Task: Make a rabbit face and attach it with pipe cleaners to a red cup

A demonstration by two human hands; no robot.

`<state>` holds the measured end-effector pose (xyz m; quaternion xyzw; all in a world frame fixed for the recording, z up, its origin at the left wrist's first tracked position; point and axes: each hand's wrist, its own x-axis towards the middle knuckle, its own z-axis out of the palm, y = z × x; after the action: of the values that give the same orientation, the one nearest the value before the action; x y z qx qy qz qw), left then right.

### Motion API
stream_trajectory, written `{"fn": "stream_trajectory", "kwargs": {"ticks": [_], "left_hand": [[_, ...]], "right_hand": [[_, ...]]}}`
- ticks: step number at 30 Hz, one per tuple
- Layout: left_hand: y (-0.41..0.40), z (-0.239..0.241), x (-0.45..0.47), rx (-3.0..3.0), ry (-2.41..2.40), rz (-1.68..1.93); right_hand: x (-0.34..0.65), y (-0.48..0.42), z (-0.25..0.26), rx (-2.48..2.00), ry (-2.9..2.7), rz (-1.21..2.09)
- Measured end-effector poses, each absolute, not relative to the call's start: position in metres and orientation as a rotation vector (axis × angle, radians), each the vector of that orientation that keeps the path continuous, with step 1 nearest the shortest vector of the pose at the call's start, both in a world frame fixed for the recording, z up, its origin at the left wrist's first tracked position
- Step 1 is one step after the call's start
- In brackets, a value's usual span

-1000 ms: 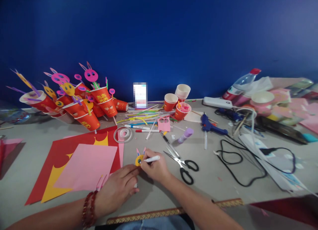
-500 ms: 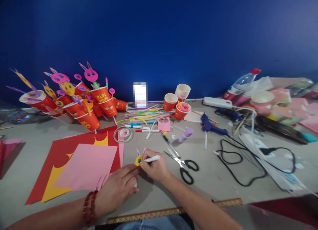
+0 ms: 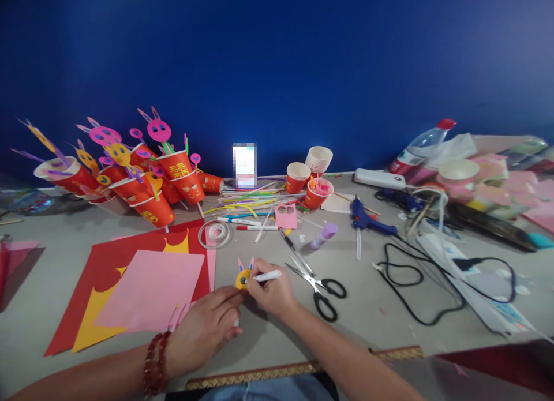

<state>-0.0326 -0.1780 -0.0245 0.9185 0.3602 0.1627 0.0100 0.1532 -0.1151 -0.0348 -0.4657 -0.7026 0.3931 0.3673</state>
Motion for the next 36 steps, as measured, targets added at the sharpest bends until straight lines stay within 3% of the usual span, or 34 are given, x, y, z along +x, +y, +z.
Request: {"fn": "stream_trajectory", "kwargs": {"ticks": [36], "left_hand": [[-0.1794, -0.0282, -0.033, 2.842, 1.11, 0.488]], "right_hand": [[0.1539, -0.1147, -0.0375, -1.212, -1.817, 0.972]]}}
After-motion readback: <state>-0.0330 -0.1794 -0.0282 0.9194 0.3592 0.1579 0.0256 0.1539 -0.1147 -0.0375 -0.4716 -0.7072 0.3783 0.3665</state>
